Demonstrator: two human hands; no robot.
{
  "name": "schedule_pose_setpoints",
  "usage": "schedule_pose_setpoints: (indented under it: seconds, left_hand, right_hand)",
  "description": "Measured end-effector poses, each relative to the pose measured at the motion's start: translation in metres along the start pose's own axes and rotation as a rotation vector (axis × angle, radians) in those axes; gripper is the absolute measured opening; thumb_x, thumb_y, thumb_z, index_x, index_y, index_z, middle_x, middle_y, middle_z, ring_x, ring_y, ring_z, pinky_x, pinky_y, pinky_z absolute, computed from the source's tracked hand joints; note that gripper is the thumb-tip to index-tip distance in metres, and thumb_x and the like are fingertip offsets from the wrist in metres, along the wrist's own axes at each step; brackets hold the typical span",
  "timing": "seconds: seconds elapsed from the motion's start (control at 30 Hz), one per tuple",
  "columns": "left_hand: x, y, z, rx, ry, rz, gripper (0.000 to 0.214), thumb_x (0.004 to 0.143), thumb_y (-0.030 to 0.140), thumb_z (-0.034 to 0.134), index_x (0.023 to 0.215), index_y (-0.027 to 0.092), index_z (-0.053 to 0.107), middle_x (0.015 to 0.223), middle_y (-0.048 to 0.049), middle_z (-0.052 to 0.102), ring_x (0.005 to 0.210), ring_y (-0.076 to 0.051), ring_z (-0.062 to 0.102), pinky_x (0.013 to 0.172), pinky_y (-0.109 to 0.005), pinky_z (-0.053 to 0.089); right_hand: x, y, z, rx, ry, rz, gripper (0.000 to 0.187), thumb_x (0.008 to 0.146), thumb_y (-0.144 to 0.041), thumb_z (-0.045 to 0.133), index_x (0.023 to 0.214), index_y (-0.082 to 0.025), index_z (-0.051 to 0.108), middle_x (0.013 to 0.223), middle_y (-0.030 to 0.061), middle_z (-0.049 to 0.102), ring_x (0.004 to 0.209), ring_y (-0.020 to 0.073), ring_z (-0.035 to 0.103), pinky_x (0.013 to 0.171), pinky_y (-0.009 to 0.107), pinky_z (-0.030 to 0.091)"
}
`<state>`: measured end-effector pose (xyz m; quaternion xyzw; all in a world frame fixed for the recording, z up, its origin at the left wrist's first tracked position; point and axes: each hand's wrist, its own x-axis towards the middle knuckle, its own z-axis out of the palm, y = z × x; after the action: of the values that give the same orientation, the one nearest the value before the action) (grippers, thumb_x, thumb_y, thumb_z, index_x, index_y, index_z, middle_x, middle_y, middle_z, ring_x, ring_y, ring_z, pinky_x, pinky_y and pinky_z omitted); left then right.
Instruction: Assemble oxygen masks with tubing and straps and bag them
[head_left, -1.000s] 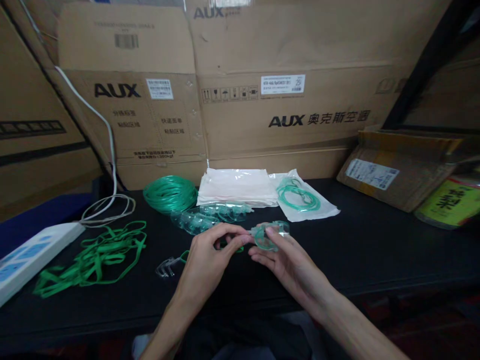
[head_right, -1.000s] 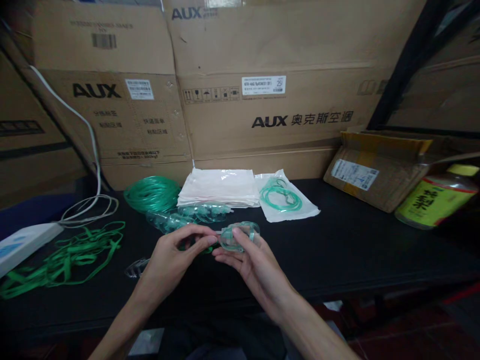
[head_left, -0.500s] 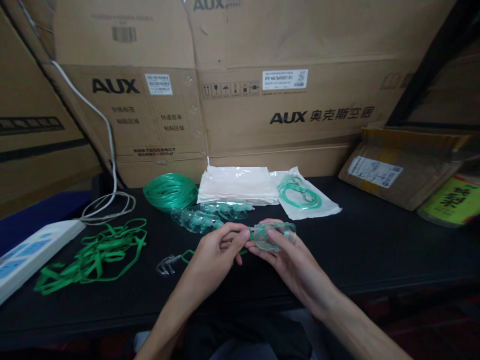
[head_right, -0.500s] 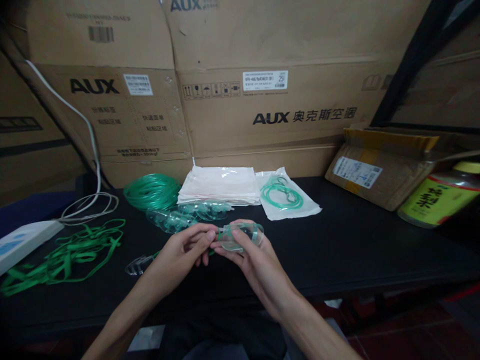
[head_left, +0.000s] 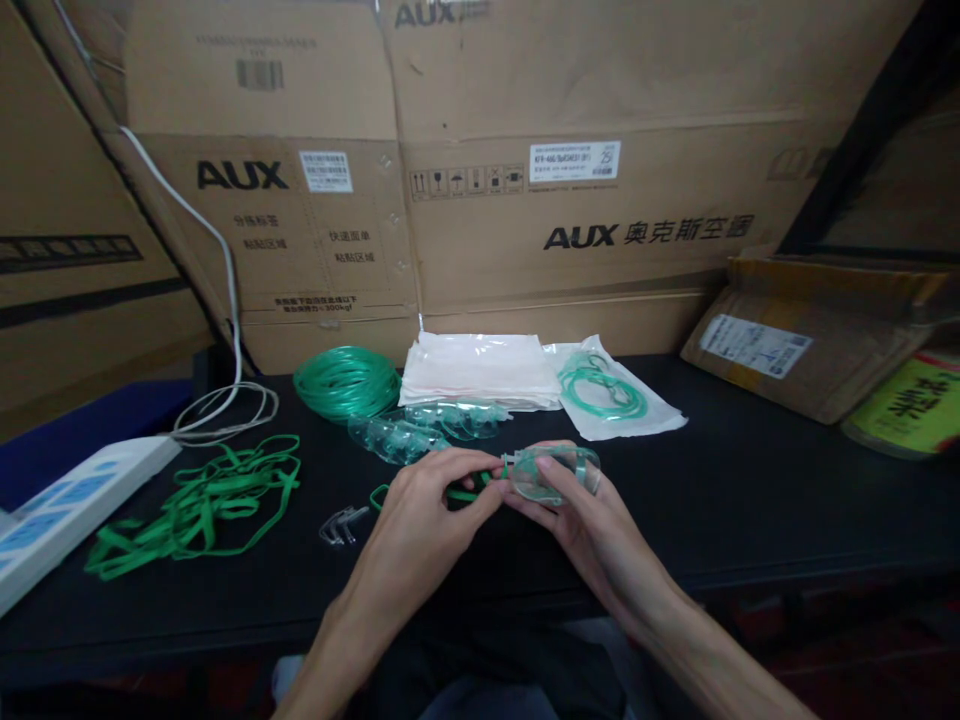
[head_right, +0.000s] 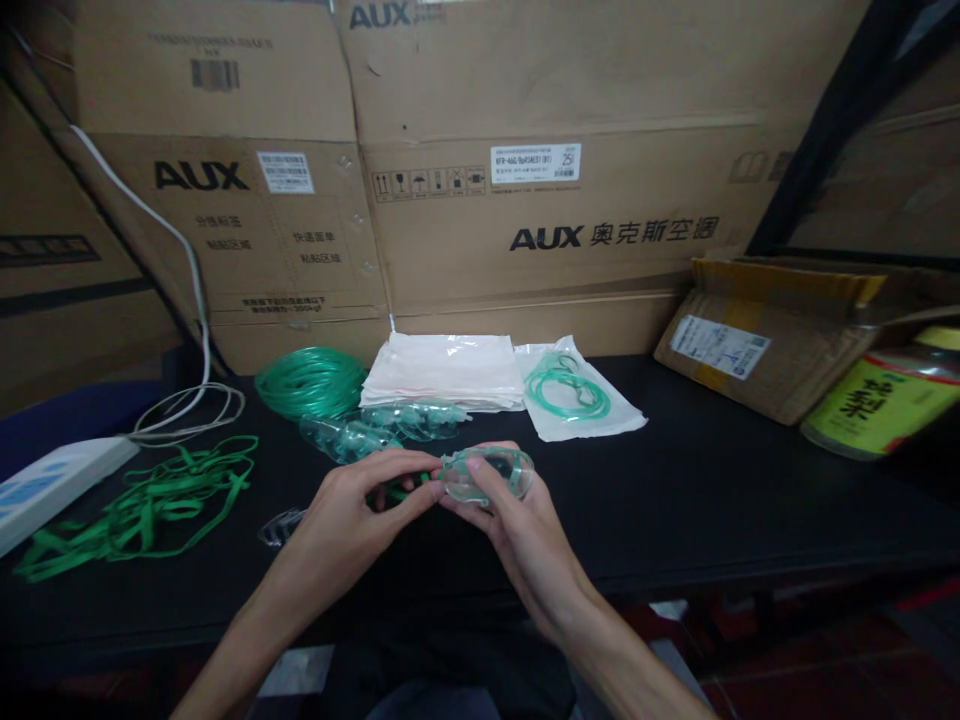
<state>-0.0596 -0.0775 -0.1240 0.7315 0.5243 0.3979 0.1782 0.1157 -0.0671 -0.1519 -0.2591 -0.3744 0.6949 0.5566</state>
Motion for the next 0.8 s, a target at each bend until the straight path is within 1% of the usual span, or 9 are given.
schedule_pose_setpoints:
  seconds: [0.1, 0.2, 0.3, 0.37, 0.43, 0.53, 0.63, 0.7, 0.8]
  left_hand:
    - [-0.001, 0.0, 0.004, 0.082, 0.07, -0.02, 0.011, 0.085, 0.02, 0.074, 0.094, 0.023, 0.08, 0.091, 0.001, 0.08, 0.081, -0.019, 0.072, 0.078, -0.028, 0.054]
    - [-0.002, -0.001, 0.005, 0.089, 0.116, -0.034, 0.011, 0.086, 0.017, 0.073, 0.089, 0.023, 0.081, 0.089, 0.0015, 0.081, 0.078, -0.018, 0.073, 0.074, -0.026, 0.055]
    - [-0.001, -0.003, 0.001, 0.072, 0.153, -0.064, 0.01, 0.088, 0.023, 0.072, 0.092, 0.024, 0.081, 0.093, 0.0023, 0.082, 0.08, -0.018, 0.076, 0.072, -0.024, 0.055]
    - [0.0, -0.002, -0.004, 0.055, 0.171, -0.071, 0.011, 0.09, 0.027, 0.071, 0.095, 0.024, 0.081, 0.095, 0.0023, 0.082, 0.082, -0.018, 0.077, 0.071, -0.023, 0.055]
    - [0.0, -0.002, -0.007, 0.035, 0.172, -0.037, 0.013, 0.092, 0.026, 0.068, 0.098, 0.024, 0.08, 0.097, 0.0018, 0.082, 0.087, -0.019, 0.077, 0.075, -0.023, 0.056]
    - [-0.002, 0.001, -0.008, 0.043, 0.15, 0.048, 0.015, 0.095, 0.023, 0.064, 0.098, 0.023, 0.078, 0.099, 0.0006, 0.081, 0.092, -0.019, 0.075, 0.082, -0.023, 0.055]
    - [-0.003, 0.004, -0.007, 0.082, 0.131, 0.135, 0.014, 0.095, 0.02, 0.063, 0.096, 0.023, 0.077, 0.099, 0.0004, 0.08, 0.092, -0.018, 0.073, 0.087, -0.025, 0.053]
    - [-0.004, 0.006, -0.008, 0.11, 0.148, 0.176, 0.012, 0.095, 0.02, 0.065, 0.095, 0.023, 0.076, 0.096, 0.0012, 0.08, 0.088, -0.017, 0.073, 0.089, -0.026, 0.052]
    - [-0.005, 0.009, -0.009, 0.14, 0.182, 0.171, 0.007, 0.092, 0.024, 0.069, 0.093, 0.025, 0.076, 0.09, 0.003, 0.079, 0.078, -0.016, 0.071, 0.08, -0.024, 0.053]
  right_hand:
    - [-0.002, 0.001, 0.0, -0.001, -0.023, 0.0, 0.018, 0.089, -0.031, 0.076, 0.098, -0.021, 0.065, 0.093, 0.002, 0.077, 0.09, 0.0197, 0.075, 0.09, 0.041, 0.059]
    - [-0.003, 0.002, 0.002, -0.008, -0.038, 0.01, 0.018, 0.089, -0.031, 0.076, 0.097, -0.02, 0.065, 0.093, 0.0027, 0.077, 0.091, 0.0206, 0.075, 0.09, 0.041, 0.058]
    - [0.0, 0.003, 0.003, -0.025, -0.012, 0.01, 0.021, 0.088, -0.033, 0.077, 0.1, -0.02, 0.065, 0.092, 0.0032, 0.077, 0.087, 0.0214, 0.075, 0.088, 0.04, 0.058]
    - [0.002, 0.003, 0.002, -0.046, 0.03, -0.001, 0.026, 0.086, -0.034, 0.079, 0.103, -0.02, 0.065, 0.09, 0.0035, 0.077, 0.083, 0.021, 0.075, 0.083, 0.037, 0.058]
    - [0.003, 0.002, 0.002, -0.062, 0.066, -0.011, 0.033, 0.084, -0.035, 0.08, 0.11, -0.02, 0.065, 0.09, 0.0036, 0.076, 0.08, 0.02, 0.074, 0.077, 0.034, 0.058]
    - [0.002, -0.001, 0.002, -0.06, 0.042, -0.007, 0.038, 0.087, -0.034, 0.077, 0.121, -0.024, 0.063, 0.097, 0.0033, 0.075, 0.082, 0.0194, 0.073, 0.076, 0.032, 0.056]
    - [0.0, -0.004, 0.003, -0.068, -0.024, 0.009, 0.028, 0.092, -0.034, 0.071, 0.117, -0.025, 0.065, 0.099, 0.0027, 0.074, 0.087, 0.0198, 0.072, 0.078, 0.032, 0.055]
    - [0.0, -0.004, 0.004, -0.096, -0.044, 0.005, 0.022, 0.094, -0.036, 0.068, 0.112, -0.023, 0.067, 0.098, 0.0028, 0.073, 0.087, 0.0199, 0.071, 0.078, 0.032, 0.055]
    - [0.0, -0.001, 0.004, -0.183, -0.045, -0.042, 0.022, 0.095, -0.04, 0.065, 0.108, -0.023, 0.068, 0.1, 0.0033, 0.073, 0.088, 0.0202, 0.071, 0.078, 0.032, 0.054]
